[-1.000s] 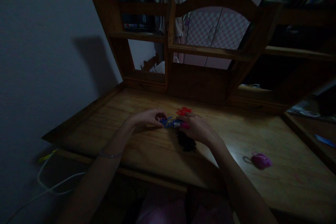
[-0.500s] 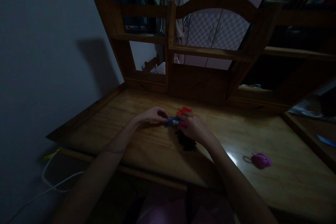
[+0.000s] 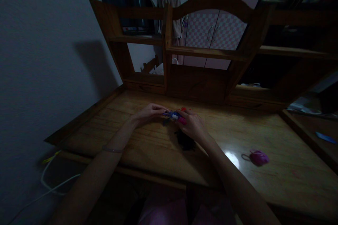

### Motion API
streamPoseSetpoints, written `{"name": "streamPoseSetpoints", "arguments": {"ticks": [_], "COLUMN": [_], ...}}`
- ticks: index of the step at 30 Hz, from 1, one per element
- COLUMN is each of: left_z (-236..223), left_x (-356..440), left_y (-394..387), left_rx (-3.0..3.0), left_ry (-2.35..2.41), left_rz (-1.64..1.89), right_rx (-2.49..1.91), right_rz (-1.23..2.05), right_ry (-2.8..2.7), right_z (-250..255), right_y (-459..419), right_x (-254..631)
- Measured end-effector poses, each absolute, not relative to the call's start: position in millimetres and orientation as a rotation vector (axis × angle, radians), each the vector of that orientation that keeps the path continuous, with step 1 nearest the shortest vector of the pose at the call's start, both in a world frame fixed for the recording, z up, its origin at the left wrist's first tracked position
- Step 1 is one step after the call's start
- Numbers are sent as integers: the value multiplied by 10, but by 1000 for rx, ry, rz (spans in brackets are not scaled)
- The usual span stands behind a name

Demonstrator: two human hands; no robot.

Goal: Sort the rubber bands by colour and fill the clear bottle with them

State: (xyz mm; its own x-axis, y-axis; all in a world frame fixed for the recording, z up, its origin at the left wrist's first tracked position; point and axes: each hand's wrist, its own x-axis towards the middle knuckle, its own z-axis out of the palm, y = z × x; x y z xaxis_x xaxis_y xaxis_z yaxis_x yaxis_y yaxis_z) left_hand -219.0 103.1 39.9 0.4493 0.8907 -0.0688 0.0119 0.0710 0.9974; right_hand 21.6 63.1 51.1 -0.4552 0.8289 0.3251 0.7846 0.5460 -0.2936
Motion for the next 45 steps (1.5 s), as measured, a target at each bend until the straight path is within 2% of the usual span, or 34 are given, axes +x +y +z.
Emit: {"name": "streamPoseSetpoints", "arguments": {"ticks": [9, 16, 25, 32, 45], "left_z": [444, 294, 339, 329, 348], "left_x": [-2197, -2254, -2199, -2142, -2161], "left_y": [1022, 1167, 1186, 1163, 1151], "left_rx": [1400, 1433, 1490, 1453, 1551], "left_ry": [865, 986, 1037, 910, 1001], "left_rz": [804, 918, 1110, 1135, 1105], "right_rx": [-1292, -1248, -1213, -1238, -1242], "right_rz": [150, 174, 198, 223, 138], "right_ry": [-2330, -2298, -2265, -2247, -2320], "right_z": [508, 506, 473, 477, 496], "right_y": [659, 631, 612, 621, 579], "right_x": [241, 196, 170, 174, 133]}}
